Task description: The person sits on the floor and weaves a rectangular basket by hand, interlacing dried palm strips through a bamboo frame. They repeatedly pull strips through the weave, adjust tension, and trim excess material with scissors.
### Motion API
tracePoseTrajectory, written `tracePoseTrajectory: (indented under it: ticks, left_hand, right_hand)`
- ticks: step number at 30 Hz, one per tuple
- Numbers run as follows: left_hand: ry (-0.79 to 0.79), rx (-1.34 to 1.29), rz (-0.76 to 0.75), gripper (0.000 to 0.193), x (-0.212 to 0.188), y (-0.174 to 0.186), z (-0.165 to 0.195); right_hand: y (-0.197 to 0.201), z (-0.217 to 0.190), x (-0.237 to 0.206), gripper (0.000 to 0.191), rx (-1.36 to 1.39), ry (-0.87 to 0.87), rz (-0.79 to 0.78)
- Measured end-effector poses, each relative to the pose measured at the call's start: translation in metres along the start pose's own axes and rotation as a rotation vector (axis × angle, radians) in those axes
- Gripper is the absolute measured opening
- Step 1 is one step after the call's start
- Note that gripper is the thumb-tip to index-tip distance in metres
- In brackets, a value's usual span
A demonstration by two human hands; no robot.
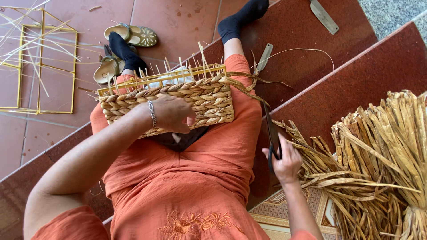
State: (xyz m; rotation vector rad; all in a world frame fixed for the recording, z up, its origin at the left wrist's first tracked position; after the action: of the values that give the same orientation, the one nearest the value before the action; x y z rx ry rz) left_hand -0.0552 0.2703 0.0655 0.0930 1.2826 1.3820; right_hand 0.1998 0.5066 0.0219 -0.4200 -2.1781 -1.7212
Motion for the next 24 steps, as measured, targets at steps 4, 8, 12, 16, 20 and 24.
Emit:
tracePoseTrajectory:
  ticks: [4, 8, 12, 16, 20, 24]
  left_hand:
    - [0.052, -0.081, 0.335, 0.024, 0.031, 0.023, -0.007]
    - [0.000, -0.168, 0.792, 0.013, 0.066, 0.044, 0.003]
    - [0.232, 0.008, 0.729, 0.011, 0.106, 0.034, 0.011]
    - [0.352, -0.024, 0.559, 0.012, 0.113, 0.032, 0.014]
    - [0.312, 0.033, 0.457, 0.022, 0.117, 0.049, 0.018]
    - [0.317, -0.472, 0.572, 0.016, 0.093, 0.062, 0.004]
  right_hand:
    - [0.006, -0.012, -0.076, 0.069, -0.177, -0.161, -0.126]
    - [-0.003, -0.016, -0.138, 0.065, -0.170, -0.366, -0.324]
    - [0.001, -0.026, -0.157, 0.071, -0.080, -0.442, -0.350]
    - [-0.006, 0.000, -0.118, 0.066, -0.045, -0.557, -0.417]
    - [-0.014, 0.028, -0.075, 0.055, -0.003, -0.636, -0.427]
    - [-0.013, 0.017, -0.068, 0.045, 0.040, -0.654, -0.344]
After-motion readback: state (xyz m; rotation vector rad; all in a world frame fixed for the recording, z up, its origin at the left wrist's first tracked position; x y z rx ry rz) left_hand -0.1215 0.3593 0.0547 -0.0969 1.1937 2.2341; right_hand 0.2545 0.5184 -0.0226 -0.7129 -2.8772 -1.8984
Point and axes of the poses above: each hand's wrist, its own x-axis towards the middle knuckle, its own y-axis out of the back of the hand, z = x × y, the point moved 8 cm from there along x, towards the middle knuckle, and after that the axes turned 9 degrees about y, right-handed, at the moved point
